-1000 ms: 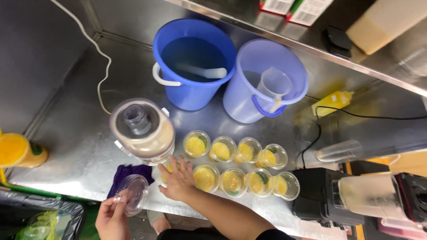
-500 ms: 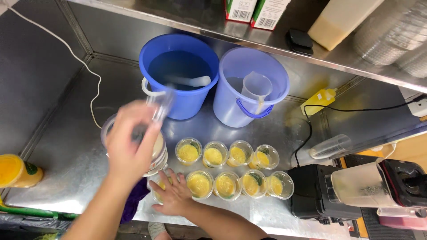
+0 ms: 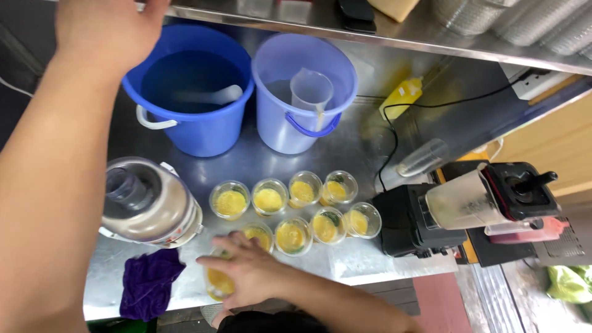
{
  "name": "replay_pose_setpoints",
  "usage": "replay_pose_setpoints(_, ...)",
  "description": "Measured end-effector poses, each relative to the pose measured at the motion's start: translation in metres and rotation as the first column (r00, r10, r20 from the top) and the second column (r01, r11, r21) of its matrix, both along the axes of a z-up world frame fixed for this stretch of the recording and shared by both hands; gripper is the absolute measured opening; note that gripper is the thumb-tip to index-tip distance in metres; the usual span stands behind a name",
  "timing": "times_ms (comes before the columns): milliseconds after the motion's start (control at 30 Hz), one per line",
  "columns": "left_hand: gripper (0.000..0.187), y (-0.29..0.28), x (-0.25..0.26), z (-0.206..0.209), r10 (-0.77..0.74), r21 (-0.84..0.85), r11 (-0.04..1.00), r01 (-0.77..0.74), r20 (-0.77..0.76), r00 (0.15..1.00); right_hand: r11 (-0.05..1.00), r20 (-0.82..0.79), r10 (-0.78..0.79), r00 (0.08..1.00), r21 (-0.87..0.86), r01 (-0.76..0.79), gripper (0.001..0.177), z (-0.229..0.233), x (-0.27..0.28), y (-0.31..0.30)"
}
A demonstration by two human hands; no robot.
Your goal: Prepare multiple cups of a blended yellow beverage by mixing ingredients and pouring into plastic cups.
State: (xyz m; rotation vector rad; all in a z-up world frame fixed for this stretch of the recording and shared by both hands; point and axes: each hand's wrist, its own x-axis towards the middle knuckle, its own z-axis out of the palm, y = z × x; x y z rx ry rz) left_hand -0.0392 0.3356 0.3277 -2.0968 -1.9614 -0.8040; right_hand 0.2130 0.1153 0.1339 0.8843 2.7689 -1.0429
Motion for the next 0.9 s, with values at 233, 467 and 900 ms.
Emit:
replay_pose_setpoints(233,0.006,-0.111,0.073,-0.143,-0.372,0.575,0.815,0.070,0.427,0.824,0.947,-0.004,-0.199,0.980,0.255,0.193,0.093,0.030,0.094,0.088)
replay_pose_setpoints(467,0.060,-0.178,0.103,-0.469,0.359,-0.247,0.933,-0.261,0.616,0.701,0.819,0.118,-0.519,0.847,0.354,0.452,0.095,-0.022,0.145,0.172)
replay_pose_setpoints(900,0.065,-0.121,0.098,-0.412,0.747,-0.736,0.662,0.145,0.664,-0.039,0.371,-0.490,-0.809,0.325,0.002,0.929,0.024,-0.140,0.264,0.232)
